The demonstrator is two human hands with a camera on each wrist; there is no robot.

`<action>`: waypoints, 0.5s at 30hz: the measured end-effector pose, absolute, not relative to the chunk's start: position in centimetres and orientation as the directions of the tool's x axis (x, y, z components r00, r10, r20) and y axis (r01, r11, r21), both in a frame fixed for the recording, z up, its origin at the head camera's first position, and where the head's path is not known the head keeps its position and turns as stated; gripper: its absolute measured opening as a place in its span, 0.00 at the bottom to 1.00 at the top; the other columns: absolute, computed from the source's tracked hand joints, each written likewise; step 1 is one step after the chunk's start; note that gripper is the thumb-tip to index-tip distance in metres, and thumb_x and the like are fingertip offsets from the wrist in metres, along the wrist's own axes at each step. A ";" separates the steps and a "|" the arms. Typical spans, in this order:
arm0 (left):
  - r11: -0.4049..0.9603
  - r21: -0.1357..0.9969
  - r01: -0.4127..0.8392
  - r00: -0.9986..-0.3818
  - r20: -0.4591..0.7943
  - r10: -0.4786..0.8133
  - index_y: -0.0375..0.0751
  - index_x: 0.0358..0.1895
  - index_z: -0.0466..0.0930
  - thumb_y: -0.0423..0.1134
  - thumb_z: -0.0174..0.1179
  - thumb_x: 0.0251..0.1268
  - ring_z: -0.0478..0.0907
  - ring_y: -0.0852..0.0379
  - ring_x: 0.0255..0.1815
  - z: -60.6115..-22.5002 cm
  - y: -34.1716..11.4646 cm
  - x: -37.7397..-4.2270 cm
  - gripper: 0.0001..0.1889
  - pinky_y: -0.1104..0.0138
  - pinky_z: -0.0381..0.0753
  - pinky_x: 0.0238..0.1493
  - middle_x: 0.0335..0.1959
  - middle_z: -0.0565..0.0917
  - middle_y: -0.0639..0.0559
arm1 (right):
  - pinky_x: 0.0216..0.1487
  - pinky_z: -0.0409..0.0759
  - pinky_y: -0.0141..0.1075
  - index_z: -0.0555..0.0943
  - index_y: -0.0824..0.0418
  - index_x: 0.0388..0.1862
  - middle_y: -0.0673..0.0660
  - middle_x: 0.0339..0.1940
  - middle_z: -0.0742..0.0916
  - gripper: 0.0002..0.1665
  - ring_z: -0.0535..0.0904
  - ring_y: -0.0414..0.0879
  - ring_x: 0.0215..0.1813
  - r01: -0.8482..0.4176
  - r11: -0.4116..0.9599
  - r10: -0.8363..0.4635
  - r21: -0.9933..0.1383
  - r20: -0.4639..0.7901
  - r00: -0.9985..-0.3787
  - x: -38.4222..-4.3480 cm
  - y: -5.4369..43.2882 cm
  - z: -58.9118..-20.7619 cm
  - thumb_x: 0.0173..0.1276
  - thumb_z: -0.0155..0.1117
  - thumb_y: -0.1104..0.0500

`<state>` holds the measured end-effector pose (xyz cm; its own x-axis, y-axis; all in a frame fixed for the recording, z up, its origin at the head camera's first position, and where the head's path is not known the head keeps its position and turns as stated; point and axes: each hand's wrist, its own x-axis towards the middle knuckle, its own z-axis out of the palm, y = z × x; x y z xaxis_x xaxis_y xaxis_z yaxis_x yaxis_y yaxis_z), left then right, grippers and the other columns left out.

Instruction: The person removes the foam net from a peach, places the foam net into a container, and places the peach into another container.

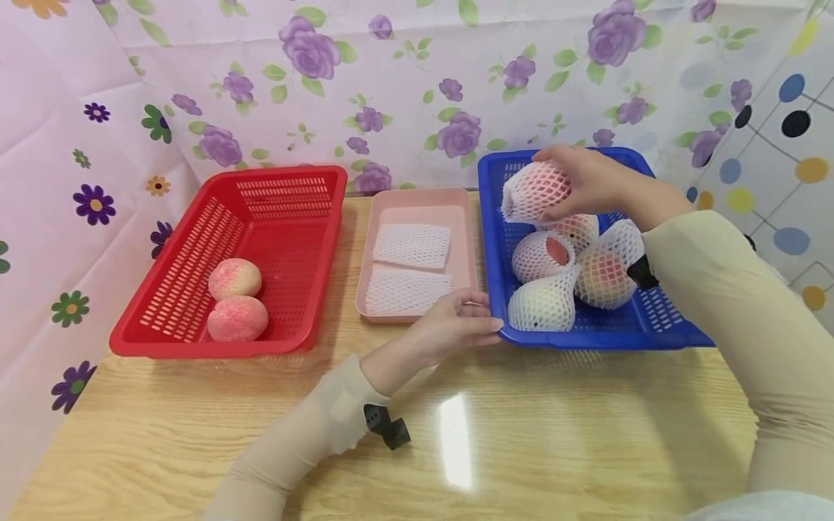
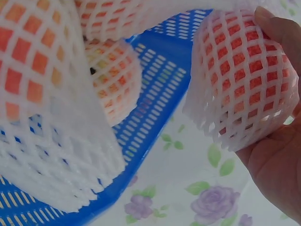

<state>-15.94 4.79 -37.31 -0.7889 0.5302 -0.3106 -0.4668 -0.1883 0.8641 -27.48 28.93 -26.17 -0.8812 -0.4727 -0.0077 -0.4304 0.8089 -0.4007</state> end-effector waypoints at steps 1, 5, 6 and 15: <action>-0.188 0.863 -0.469 -0.789 -0.314 0.528 0.28 0.48 0.67 0.15 0.54 0.57 0.78 0.57 0.28 -37.3 4.8 -15.9 0.16 0.59 0.84 0.46 0.33 0.75 0.44 | 0.54 0.73 0.59 0.59 0.66 0.70 0.70 0.61 0.72 0.50 0.72 0.63 0.56 -0.438 0.804 -0.479 -0.402 -0.002 -0.878 -27.2 28.8 -26.1 0.53 0.75 0.60; -0.187 0.862 -0.470 -0.786 -0.313 0.533 0.28 0.48 0.67 0.15 0.54 0.57 0.78 0.57 0.28 -37.3 4.7 -16.0 0.16 0.59 0.84 0.46 0.32 0.74 0.45 | 0.52 0.75 0.58 0.60 0.66 0.70 0.69 0.60 0.73 0.50 0.74 0.61 0.53 -0.461 0.797 -0.494 -0.390 0.019 -0.869 -26.4 28.5 -25.7 0.51 0.76 0.60; -0.187 0.863 -0.470 -0.785 -0.312 0.535 0.28 0.48 0.67 0.15 0.54 0.57 0.78 0.57 0.28 -37.2 4.7 -16.0 0.16 0.59 0.84 0.47 0.32 0.74 0.45 | 0.51 0.75 0.57 0.60 0.65 0.70 0.69 0.60 0.73 0.50 0.74 0.61 0.53 -0.463 0.796 -0.494 -0.391 0.023 -0.869 -26.2 28.4 -25.6 0.51 0.76 0.60; -0.164 0.867 -0.472 -0.778 -0.321 0.540 0.27 0.50 0.66 0.15 0.54 0.58 0.78 0.58 0.27 -36.9 4.6 -16.0 0.17 0.59 0.83 0.48 0.31 0.73 0.48 | 0.52 0.75 0.62 0.60 0.61 0.72 0.68 0.65 0.71 0.52 0.73 0.62 0.56 -0.473 0.753 -0.503 -0.458 0.063 -0.862 -23.9 27.5 -25.3 0.50 0.77 0.60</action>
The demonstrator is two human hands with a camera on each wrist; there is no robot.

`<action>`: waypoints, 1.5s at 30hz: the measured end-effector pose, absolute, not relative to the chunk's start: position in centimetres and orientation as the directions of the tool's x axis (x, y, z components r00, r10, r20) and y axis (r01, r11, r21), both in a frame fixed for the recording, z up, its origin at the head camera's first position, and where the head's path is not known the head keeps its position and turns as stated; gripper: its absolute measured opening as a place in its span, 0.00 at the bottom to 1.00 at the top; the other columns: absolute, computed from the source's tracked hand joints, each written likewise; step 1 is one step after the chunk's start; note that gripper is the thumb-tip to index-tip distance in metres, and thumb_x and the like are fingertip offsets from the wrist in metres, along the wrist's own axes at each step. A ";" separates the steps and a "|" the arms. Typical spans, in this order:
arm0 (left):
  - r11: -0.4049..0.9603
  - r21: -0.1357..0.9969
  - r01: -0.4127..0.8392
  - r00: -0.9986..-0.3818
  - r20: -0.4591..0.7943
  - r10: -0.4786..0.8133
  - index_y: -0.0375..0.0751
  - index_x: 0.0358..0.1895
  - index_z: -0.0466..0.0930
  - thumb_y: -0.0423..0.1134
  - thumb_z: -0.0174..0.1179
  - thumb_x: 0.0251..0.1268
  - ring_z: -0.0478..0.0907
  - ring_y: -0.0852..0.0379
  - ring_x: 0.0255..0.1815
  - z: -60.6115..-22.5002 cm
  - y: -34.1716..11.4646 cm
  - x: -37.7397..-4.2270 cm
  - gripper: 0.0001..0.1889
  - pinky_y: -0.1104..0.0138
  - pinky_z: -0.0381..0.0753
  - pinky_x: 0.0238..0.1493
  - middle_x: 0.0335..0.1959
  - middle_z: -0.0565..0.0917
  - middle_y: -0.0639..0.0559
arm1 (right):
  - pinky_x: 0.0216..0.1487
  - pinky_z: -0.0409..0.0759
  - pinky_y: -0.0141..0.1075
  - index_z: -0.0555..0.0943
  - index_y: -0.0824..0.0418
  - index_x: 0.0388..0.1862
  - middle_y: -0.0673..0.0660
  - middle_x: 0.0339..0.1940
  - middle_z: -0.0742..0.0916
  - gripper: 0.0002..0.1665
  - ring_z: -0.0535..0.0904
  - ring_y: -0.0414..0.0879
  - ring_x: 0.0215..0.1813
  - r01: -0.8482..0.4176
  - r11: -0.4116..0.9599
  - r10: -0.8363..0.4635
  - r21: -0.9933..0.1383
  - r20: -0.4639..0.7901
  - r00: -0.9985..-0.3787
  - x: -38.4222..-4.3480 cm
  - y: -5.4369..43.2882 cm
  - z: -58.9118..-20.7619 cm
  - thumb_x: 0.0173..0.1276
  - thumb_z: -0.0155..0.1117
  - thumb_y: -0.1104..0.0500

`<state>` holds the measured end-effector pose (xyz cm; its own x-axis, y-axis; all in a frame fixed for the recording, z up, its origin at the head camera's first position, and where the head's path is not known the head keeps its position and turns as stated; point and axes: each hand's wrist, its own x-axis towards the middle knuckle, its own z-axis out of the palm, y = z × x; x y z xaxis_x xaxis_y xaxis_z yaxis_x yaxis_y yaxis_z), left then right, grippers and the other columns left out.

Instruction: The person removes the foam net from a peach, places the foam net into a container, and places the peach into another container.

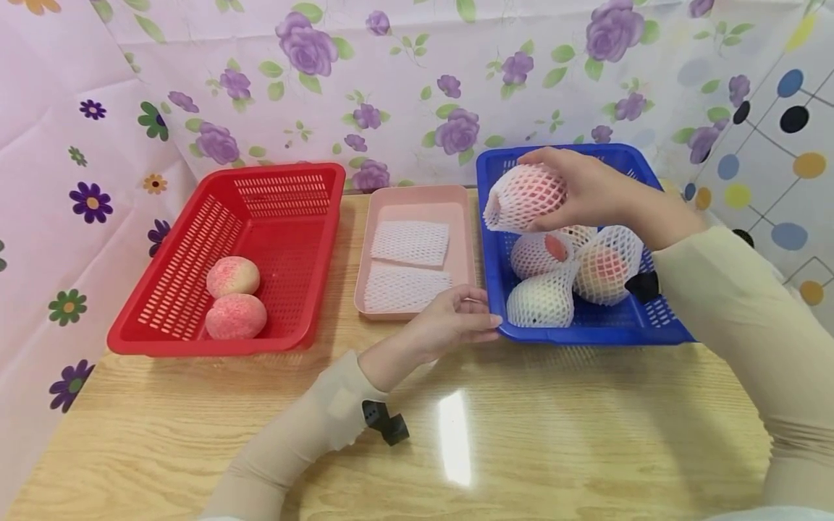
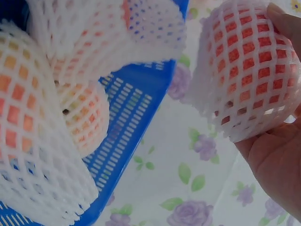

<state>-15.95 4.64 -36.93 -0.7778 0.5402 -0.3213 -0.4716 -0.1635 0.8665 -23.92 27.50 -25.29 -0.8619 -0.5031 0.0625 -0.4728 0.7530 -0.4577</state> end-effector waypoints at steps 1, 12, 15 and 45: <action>-0.159 0.868 -0.470 -0.777 -0.322 0.541 0.27 0.50 0.66 0.16 0.54 0.58 0.78 0.58 0.27 -36.9 4.6 -16.0 0.17 0.59 0.84 0.48 0.31 0.73 0.47 | 0.53 0.74 0.62 0.60 0.60 0.72 0.67 0.66 0.71 0.52 0.72 0.62 0.57 -0.475 0.744 -0.505 -0.469 0.069 -0.860 -23.7 27.4 -25.3 0.50 0.77 0.60; -0.095 0.950 -0.299 -0.856 -0.222 0.468 0.27 0.54 0.67 0.22 0.61 0.57 0.78 0.56 0.29 -36.3 3.5 -16.1 0.21 0.61 0.87 0.37 0.33 0.75 0.49 | 0.38 0.76 0.20 0.64 0.54 0.70 0.58 0.59 0.76 0.52 0.76 0.33 0.43 -0.468 0.674 -0.472 -0.572 0.154 -0.868 -21.8 26.4 -25.9 0.47 0.78 0.65; -0.132 0.967 -0.219 -0.892 -0.144 0.428 0.28 0.55 0.67 0.23 0.62 0.55 0.78 0.57 0.32 -35.5 2.9 -16.2 0.23 0.61 0.87 0.37 0.37 0.76 0.48 | 0.38 0.78 0.20 0.63 0.56 0.70 0.57 0.57 0.75 0.51 0.76 0.32 0.44 -0.451 0.595 -0.471 -0.665 0.165 -0.866 -21.2 25.9 -26.1 0.48 0.76 0.69; -0.070 0.952 0.297 -0.870 0.300 0.391 0.41 0.69 0.60 0.20 0.69 0.45 0.71 0.51 0.56 -33.0 -0.7 -16.9 0.44 0.61 0.83 0.50 0.66 0.64 0.45 | 0.46 0.79 0.31 0.64 0.57 0.69 0.61 0.57 0.77 0.46 0.75 0.52 0.53 -0.297 0.534 -0.399 -0.791 0.074 -0.914 -17.2 20.3 -27.8 0.53 0.75 0.59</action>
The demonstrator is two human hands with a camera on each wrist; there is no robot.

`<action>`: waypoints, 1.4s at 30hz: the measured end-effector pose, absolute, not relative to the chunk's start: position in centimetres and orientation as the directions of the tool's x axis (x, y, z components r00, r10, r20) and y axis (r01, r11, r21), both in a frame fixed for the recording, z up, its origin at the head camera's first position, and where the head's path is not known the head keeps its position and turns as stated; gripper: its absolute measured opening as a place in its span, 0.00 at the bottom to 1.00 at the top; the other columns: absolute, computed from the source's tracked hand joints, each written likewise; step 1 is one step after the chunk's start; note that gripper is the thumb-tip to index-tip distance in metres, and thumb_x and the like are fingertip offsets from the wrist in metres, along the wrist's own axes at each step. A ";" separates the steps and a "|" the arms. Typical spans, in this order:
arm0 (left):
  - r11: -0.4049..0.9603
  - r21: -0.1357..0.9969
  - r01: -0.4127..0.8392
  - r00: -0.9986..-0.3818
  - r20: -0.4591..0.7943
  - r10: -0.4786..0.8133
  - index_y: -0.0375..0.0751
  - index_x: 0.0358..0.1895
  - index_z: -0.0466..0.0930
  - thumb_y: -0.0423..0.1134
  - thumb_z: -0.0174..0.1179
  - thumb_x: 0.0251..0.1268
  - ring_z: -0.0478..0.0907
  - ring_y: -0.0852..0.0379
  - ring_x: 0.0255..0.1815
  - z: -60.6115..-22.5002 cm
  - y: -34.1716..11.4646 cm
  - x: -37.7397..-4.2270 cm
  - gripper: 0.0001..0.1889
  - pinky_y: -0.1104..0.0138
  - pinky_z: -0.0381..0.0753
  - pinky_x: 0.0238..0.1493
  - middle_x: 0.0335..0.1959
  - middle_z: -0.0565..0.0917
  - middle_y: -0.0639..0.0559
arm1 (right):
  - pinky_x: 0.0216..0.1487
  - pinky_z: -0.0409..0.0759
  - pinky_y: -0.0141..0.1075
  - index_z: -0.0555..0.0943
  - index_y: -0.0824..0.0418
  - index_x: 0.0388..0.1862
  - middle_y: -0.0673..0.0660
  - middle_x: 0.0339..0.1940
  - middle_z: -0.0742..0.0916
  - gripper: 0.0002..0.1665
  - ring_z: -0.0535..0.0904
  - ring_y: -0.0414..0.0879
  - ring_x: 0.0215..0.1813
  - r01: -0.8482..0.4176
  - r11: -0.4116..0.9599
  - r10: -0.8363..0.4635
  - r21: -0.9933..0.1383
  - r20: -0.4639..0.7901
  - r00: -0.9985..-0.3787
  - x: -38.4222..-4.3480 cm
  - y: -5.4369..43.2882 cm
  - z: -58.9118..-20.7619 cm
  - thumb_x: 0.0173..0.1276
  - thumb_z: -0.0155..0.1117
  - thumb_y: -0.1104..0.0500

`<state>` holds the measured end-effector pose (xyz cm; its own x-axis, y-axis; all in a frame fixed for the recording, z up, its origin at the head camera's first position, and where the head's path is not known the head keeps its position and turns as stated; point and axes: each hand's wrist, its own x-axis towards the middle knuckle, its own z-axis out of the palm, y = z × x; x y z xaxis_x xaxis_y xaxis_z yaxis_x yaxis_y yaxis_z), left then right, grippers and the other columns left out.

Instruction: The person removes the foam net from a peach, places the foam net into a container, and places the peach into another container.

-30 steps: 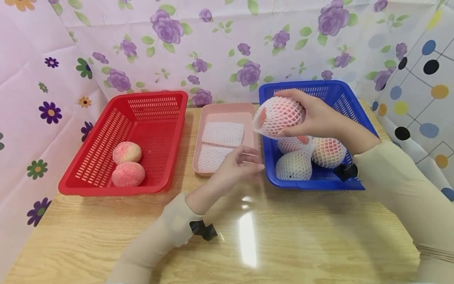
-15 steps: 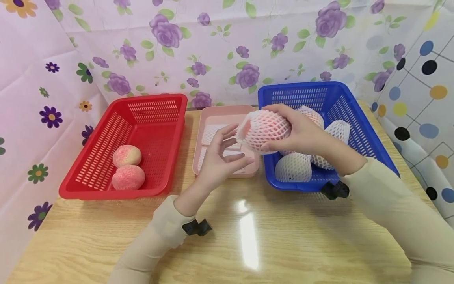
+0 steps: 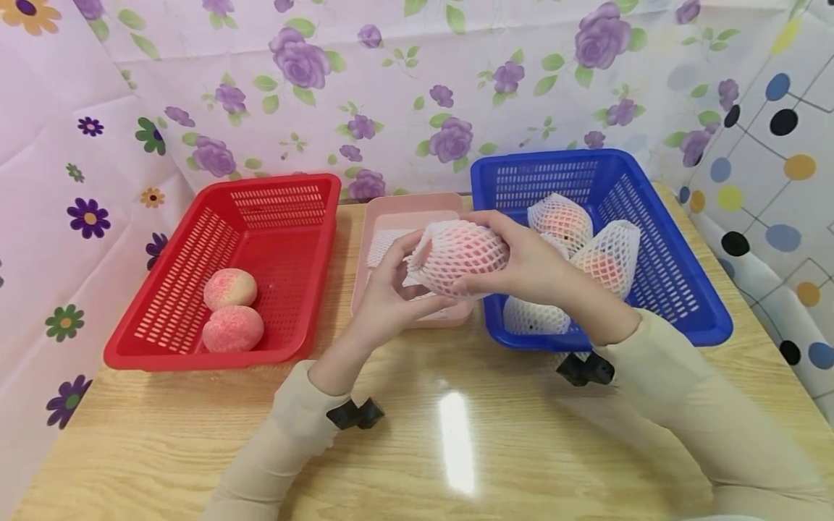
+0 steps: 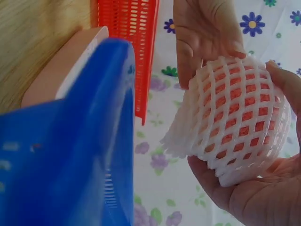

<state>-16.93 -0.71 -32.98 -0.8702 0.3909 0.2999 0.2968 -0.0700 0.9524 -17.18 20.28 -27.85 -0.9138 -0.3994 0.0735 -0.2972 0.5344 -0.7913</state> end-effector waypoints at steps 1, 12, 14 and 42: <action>-0.073 0.954 0.291 -0.869 0.295 0.397 0.40 0.69 0.60 0.20 0.69 0.45 0.71 0.50 0.57 -33.0 -0.8 -17.0 0.44 0.62 0.83 0.50 0.66 0.64 0.45 | 0.45 0.79 0.30 0.64 0.56 0.69 0.60 0.56 0.77 0.46 0.75 0.51 0.52 -0.296 0.529 -0.398 -0.796 0.075 -0.914 -17.1 20.2 -27.9 0.53 0.75 0.59; -0.176 0.960 0.218 -0.883 0.271 0.383 0.37 0.66 0.58 0.15 0.66 0.45 0.73 0.51 0.58 -33.5 -2.8 -17.6 0.42 0.54 0.80 0.54 0.62 0.68 0.42 | 0.53 0.73 0.19 0.60 0.59 0.72 0.63 0.62 0.74 0.54 0.74 0.52 0.57 -0.482 0.402 -0.438 -0.778 0.299 -0.848 -16.2 19.4 -29.2 0.46 0.78 0.68; -0.178 0.959 0.219 -0.882 0.272 0.384 0.36 0.66 0.57 0.14 0.65 0.45 0.73 0.52 0.57 -33.5 -3.1 -17.6 0.43 0.54 0.80 0.54 0.62 0.68 0.41 | 0.56 0.70 0.19 0.61 0.58 0.72 0.62 0.65 0.72 0.55 0.72 0.50 0.59 -0.510 0.390 -0.425 -0.767 0.342 -0.838 -16.1 19.1 -29.6 0.45 0.77 0.70; -0.177 0.971 0.162 -0.856 0.227 0.465 0.37 0.66 0.54 0.14 0.62 0.47 0.73 0.52 0.57 -33.7 -4.8 -18.0 0.41 0.60 0.81 0.54 0.60 0.68 0.44 | 0.58 0.72 0.24 0.62 0.62 0.71 0.59 0.68 0.72 0.57 0.71 0.38 0.61 -0.548 0.218 -0.248 -0.808 0.497 -0.831 -15.6 16.4 -33.4 0.39 0.74 0.79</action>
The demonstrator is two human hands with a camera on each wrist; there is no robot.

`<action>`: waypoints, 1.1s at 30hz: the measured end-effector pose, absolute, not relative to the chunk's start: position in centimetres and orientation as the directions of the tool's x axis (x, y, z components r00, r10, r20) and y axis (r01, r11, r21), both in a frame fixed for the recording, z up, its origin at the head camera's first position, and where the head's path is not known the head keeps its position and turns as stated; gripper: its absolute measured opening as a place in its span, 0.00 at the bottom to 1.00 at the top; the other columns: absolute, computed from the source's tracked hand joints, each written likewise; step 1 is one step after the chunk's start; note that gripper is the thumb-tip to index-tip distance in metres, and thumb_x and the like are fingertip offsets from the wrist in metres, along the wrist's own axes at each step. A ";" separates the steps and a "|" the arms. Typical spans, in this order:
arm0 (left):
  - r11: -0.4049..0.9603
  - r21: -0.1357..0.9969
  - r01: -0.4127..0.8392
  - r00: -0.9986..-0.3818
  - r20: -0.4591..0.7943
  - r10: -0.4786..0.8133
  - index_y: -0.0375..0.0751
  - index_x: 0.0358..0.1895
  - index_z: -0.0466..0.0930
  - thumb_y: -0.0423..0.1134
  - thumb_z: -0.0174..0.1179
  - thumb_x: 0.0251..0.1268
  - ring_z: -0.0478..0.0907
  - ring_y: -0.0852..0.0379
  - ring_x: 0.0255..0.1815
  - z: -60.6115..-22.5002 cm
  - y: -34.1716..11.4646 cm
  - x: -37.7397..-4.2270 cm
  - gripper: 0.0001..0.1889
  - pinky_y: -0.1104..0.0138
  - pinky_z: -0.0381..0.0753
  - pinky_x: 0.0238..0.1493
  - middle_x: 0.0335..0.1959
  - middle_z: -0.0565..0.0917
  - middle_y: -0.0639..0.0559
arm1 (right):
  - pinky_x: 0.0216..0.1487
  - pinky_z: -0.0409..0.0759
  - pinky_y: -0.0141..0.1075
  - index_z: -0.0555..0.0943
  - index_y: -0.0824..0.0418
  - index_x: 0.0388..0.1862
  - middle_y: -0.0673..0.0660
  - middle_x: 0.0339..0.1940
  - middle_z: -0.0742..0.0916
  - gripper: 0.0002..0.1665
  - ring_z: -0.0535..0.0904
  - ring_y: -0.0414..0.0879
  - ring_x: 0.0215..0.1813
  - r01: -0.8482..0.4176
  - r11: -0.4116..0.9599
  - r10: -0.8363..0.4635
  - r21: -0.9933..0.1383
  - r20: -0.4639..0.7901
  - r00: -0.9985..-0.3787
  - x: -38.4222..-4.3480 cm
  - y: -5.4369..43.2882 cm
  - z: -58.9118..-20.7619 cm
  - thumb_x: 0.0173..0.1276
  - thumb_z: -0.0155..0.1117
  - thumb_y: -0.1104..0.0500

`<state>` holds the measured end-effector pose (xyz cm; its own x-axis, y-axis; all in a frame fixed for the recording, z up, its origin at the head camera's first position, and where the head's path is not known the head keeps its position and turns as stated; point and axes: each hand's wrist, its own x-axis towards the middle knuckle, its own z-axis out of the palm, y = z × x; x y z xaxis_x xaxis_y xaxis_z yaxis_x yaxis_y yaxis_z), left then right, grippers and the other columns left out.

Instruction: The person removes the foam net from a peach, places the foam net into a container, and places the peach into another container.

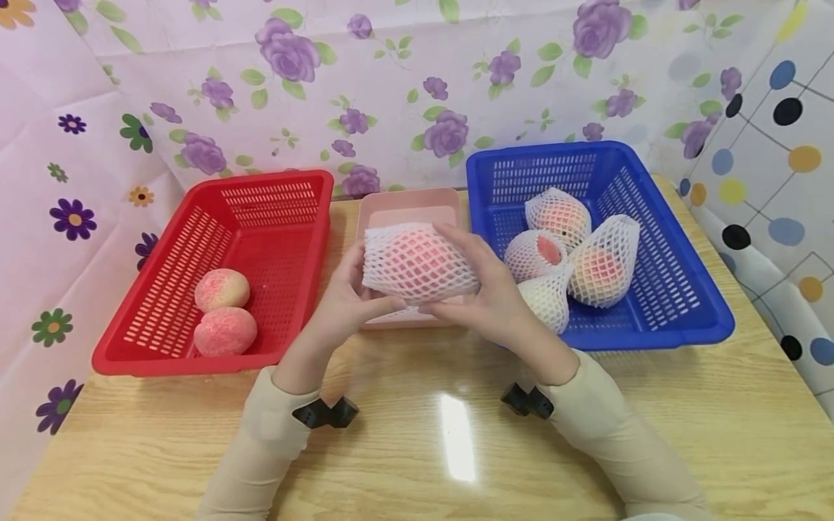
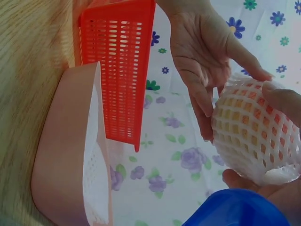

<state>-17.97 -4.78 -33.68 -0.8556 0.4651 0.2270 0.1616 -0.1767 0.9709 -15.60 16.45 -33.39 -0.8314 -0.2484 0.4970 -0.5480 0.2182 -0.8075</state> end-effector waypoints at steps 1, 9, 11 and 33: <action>-0.172 0.971 0.163 -0.854 0.226 0.468 0.37 0.66 0.54 0.14 0.62 0.47 0.73 0.52 0.57 -33.7 -4.8 -18.0 0.42 0.59 0.81 0.54 0.60 0.67 0.44 | 0.58 0.72 0.24 0.62 0.62 0.70 0.58 0.67 0.72 0.57 0.70 0.39 0.61 -0.553 0.210 -0.252 -0.806 0.502 -0.827 -15.6 16.5 -33.4 0.39 0.74 0.79; -0.129 0.971 0.203 -0.842 0.240 0.484 0.34 0.64 0.55 0.15 0.63 0.47 0.75 0.50 0.54 -33.2 -4.8 -17.5 0.40 0.50 0.80 0.53 0.59 0.69 0.41 | 0.61 0.70 0.27 0.66 0.59 0.69 0.42 0.64 0.72 0.56 0.69 0.42 0.63 -0.624 0.128 -0.300 -0.771 0.569 -0.765 -15.9 16.9 -33.6 0.38 0.73 0.80; -0.121 0.970 0.209 -0.840 0.241 0.487 0.34 0.64 0.56 0.15 0.63 0.47 0.76 0.50 0.54 -33.1 -4.8 -17.4 0.39 0.50 0.81 0.52 0.58 0.69 0.40 | 0.60 0.71 0.27 0.67 0.58 0.68 0.44 0.63 0.73 0.55 0.69 0.42 0.62 -0.616 0.106 -0.299 -0.781 0.565 -0.769 -15.8 17.0 -33.6 0.38 0.73 0.80; -0.202 0.864 0.461 -0.857 0.492 0.151 0.26 0.49 0.72 0.14 0.60 0.48 0.79 0.57 0.46 -31.2 -6.7 -16.3 0.21 0.67 0.82 0.49 0.44 0.81 0.47 | 0.52 0.78 0.29 0.70 0.57 0.64 0.52 0.57 0.78 0.53 0.75 0.44 0.55 -0.530 -0.166 -0.257 -0.831 0.556 -0.791 -15.6 17.7 -33.3 0.36 0.74 0.81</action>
